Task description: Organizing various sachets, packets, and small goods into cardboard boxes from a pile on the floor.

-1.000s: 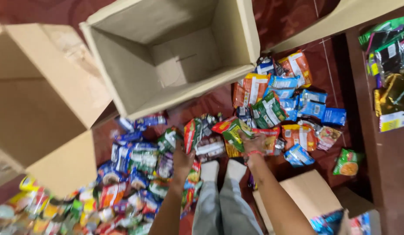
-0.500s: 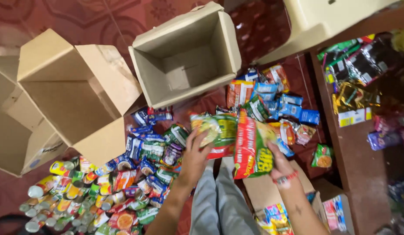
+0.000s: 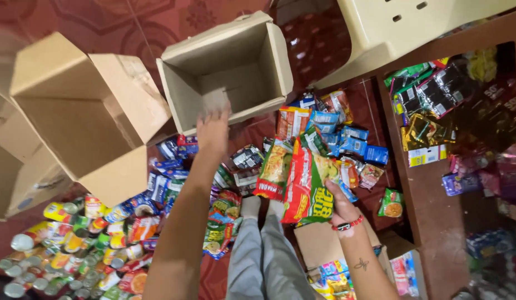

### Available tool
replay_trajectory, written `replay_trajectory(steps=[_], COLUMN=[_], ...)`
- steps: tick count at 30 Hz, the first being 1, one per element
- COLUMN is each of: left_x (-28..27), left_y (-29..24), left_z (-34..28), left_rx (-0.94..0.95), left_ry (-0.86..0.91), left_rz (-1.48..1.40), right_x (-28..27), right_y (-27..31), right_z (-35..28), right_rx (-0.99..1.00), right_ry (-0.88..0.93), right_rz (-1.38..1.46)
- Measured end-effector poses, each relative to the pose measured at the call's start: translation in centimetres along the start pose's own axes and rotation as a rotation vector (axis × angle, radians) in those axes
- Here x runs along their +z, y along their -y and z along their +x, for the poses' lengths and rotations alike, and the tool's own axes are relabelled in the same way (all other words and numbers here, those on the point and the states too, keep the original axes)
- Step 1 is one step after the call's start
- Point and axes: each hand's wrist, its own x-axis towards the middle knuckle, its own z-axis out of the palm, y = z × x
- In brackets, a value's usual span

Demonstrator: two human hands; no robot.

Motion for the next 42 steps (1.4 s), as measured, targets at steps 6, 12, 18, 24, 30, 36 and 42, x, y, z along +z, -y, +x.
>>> replay_trajectory(steps=[6,12,18,24,30,36,42], left_x=[6.0,7.3,9.8,2.6,3.1,-4.3,-8.7], left_y=[0.0,-3.6,-2.2,-2.6,-3.2,-3.4,-0.2], left_z=[-2.7,-12.5,-16.1,-14.4,-14.1,-15.0,-16.1], left_rx=[-0.063,0.14,-0.033,-0.604,-0.539,-0.583,-0.75], left_ry=[0.23,0.235,0.297,0.341,0.235,0.034,-0.22], left_rz=[-0.003,-0.012,-0.47,-1.824,-1.83,-1.633,-1.425], right_x=[-0.5,2.0,1.9,5.6,8.6,12.9,13.0], right_y=[-0.1,0.9,1.6,1.8,1.0,2.6,5.1], right_z=[-3.1,-4.7,-2.5,0.5,2.7,2.4,3.5], right_rx=[0.008,-0.018,0.015,0.114,0.155,0.116,-0.042], right_ry=[0.04,0.111,0.066,0.12,0.191,0.072,-0.061], right_rz=[-0.07,-0.141,-0.279,-0.371,-0.411,-0.447,-0.526])
